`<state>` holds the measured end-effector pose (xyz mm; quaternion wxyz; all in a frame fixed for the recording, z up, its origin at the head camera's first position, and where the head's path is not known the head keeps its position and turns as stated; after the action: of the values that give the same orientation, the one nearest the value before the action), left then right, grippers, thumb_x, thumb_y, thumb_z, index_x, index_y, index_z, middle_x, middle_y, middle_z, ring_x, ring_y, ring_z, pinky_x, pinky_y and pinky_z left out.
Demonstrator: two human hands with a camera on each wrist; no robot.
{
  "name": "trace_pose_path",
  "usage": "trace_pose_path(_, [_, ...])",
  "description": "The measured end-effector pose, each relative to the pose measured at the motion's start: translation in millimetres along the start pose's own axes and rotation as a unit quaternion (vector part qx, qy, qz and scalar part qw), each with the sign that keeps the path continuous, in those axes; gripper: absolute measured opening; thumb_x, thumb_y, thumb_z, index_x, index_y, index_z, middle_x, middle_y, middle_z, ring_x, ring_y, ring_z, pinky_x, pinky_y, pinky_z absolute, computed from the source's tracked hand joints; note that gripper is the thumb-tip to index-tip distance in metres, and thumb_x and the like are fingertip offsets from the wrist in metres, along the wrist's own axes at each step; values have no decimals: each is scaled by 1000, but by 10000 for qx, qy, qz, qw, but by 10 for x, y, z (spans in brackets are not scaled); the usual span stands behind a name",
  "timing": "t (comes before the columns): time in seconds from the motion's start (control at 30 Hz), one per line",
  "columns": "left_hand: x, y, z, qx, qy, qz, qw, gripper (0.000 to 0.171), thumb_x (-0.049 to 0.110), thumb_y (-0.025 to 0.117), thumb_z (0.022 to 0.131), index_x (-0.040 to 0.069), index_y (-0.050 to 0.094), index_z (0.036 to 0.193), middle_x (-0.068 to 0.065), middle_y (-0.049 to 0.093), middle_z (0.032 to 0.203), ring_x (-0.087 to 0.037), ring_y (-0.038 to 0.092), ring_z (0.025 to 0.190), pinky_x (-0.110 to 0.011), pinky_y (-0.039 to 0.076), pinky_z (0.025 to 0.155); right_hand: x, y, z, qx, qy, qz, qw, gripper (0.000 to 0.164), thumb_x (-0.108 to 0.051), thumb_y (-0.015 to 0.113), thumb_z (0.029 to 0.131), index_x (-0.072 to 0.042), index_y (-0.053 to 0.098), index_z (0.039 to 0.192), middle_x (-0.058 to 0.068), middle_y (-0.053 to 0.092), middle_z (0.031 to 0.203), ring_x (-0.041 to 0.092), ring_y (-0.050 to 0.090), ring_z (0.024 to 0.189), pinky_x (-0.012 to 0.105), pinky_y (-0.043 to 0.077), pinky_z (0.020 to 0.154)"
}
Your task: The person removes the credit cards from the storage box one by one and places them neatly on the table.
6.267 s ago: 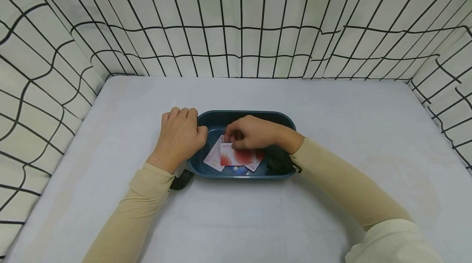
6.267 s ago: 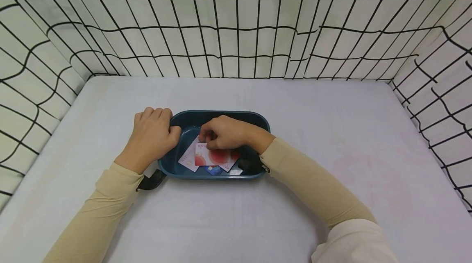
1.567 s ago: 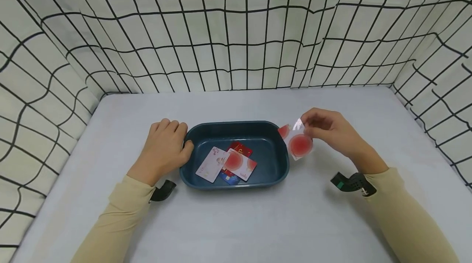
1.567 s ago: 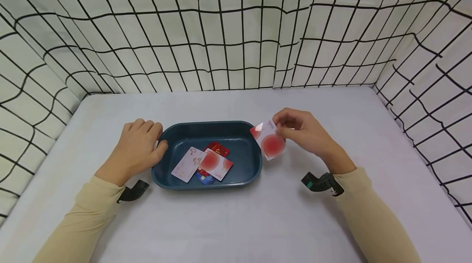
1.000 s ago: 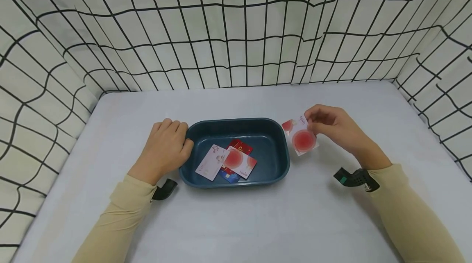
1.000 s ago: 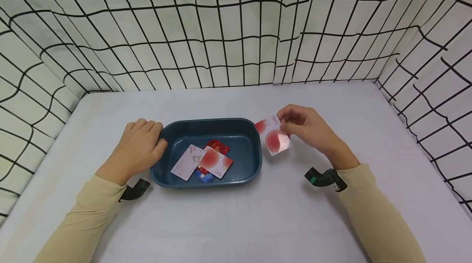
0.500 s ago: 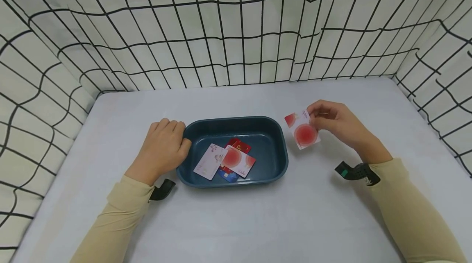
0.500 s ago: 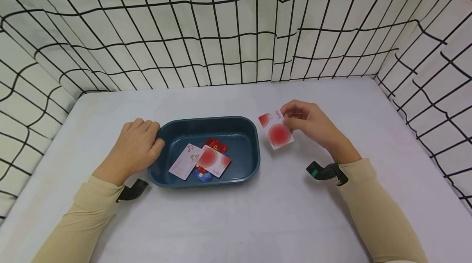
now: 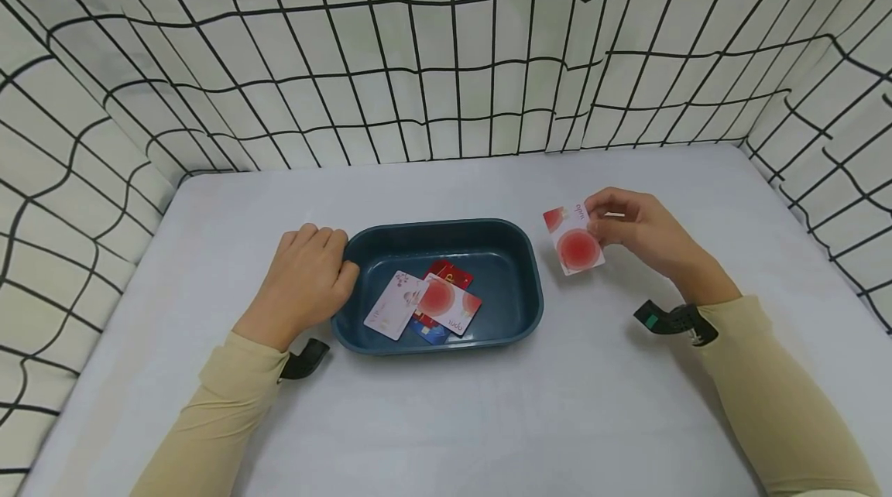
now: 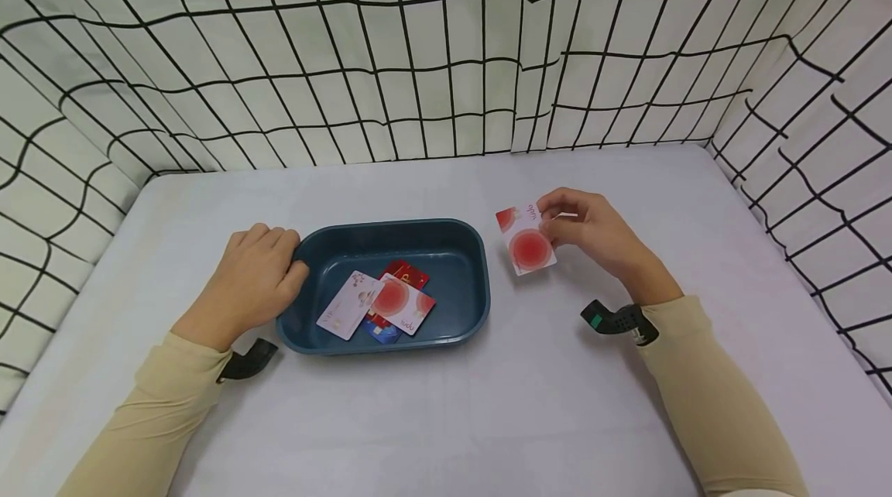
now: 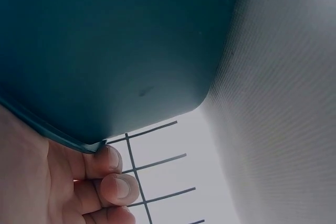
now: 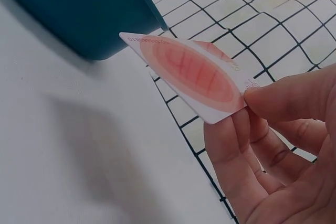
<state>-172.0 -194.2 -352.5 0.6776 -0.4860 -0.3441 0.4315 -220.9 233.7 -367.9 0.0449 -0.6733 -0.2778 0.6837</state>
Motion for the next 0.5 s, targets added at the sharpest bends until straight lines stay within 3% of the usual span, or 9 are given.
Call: trace_pose_path(0.5, [-6, 14, -1, 5, -29, -83, 10000, 17, 16, 46, 90, 3, 52, 81, -10, 53, 72, -32, 48, 80, -51, 41, 84, 178, -22, 40, 125, 557, 75, 9983, 31, -20, 57, 103, -3, 55, 129, -2, 57, 117, 9, 64, 94, 19, 58, 82])
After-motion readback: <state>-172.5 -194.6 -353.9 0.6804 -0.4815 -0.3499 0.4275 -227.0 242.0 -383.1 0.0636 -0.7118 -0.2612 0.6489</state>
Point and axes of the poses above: each hand's wrist, its own z-axis towards the middle knuckle, its own y-axis out of the palm, x = y × z, the point moved 5 cm from there along z, towards the middle knuckle
